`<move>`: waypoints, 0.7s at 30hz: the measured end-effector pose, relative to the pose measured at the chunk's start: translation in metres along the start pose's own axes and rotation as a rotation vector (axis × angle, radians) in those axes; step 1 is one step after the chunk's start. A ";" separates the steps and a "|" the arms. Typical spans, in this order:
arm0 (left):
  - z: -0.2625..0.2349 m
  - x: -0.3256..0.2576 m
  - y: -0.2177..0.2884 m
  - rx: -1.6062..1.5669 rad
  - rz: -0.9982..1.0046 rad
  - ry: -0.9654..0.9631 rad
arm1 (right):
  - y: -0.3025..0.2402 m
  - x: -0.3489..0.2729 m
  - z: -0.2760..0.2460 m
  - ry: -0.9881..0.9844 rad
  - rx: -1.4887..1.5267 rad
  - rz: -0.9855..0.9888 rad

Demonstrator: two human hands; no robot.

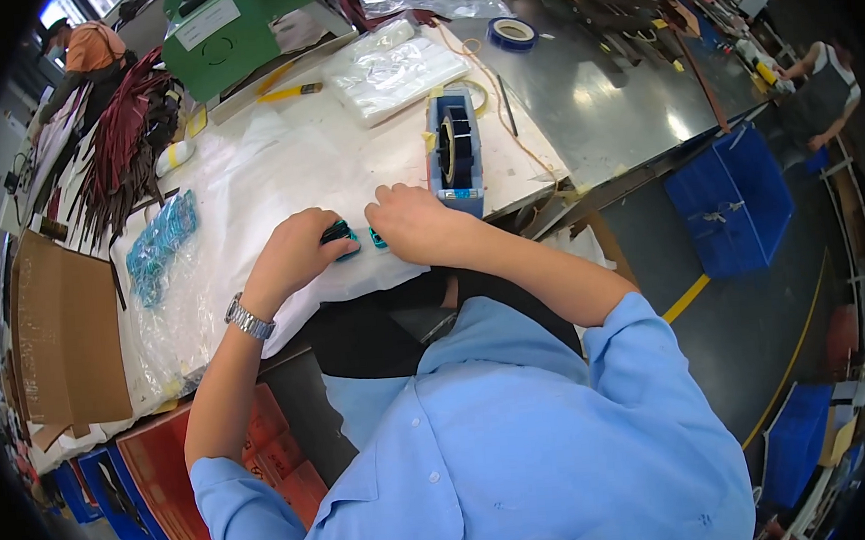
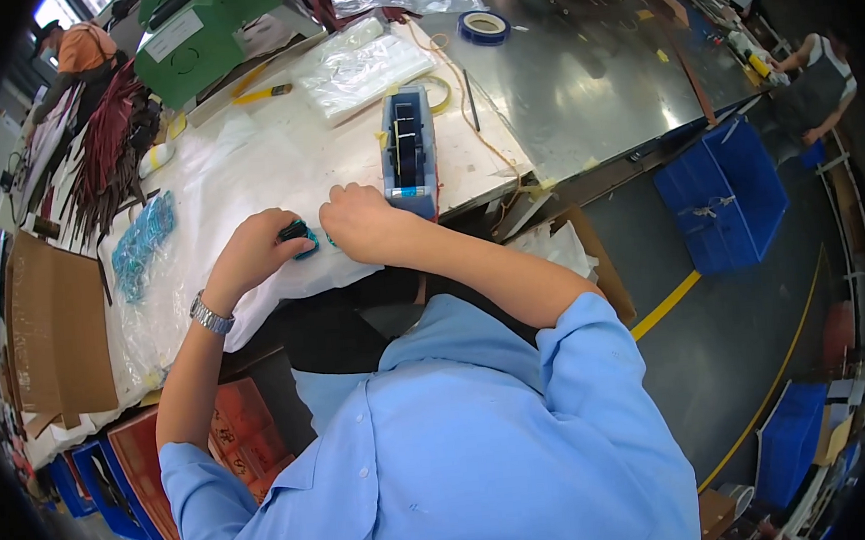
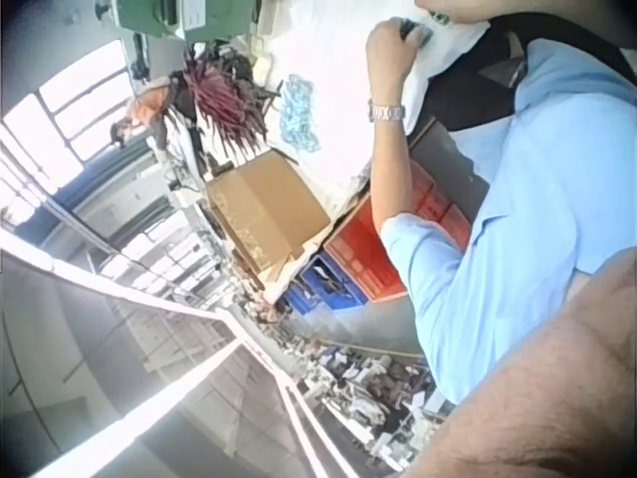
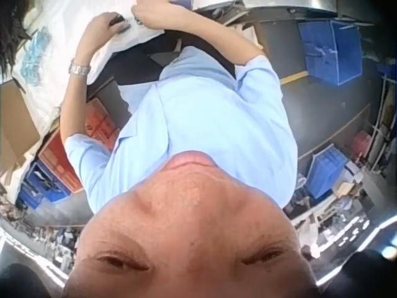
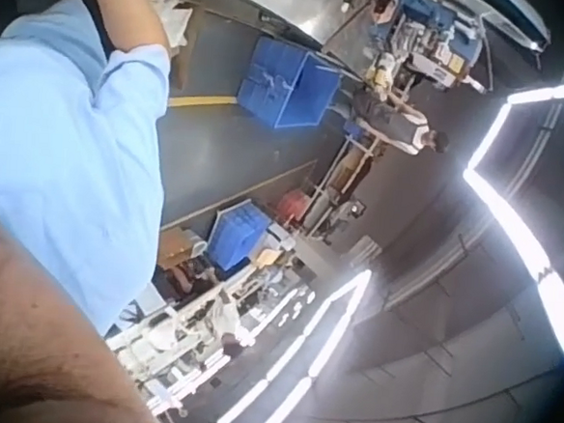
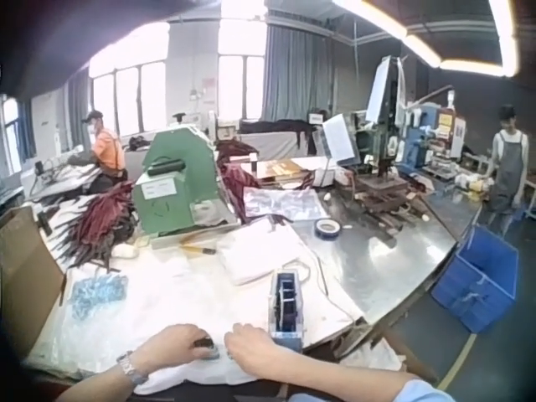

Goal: Apply protective blue tape to metal buckles at a workbench.

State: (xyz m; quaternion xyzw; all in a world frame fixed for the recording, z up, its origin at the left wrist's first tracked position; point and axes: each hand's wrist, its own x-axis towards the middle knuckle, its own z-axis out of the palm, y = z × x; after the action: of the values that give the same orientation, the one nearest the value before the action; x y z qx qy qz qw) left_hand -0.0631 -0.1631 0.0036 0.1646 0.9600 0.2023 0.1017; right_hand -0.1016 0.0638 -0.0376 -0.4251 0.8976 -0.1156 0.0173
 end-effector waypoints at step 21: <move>0.016 -0.019 0.002 -0.079 -0.035 0.177 | 0.000 -0.006 0.006 -0.035 -0.040 -0.066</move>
State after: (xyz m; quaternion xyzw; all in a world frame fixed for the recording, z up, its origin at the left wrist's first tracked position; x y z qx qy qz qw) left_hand -0.0405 -0.1624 -0.0069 0.1251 0.9592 0.2521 0.0265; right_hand -0.0975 0.0674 -0.0435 -0.4569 0.8847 -0.0905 0.0207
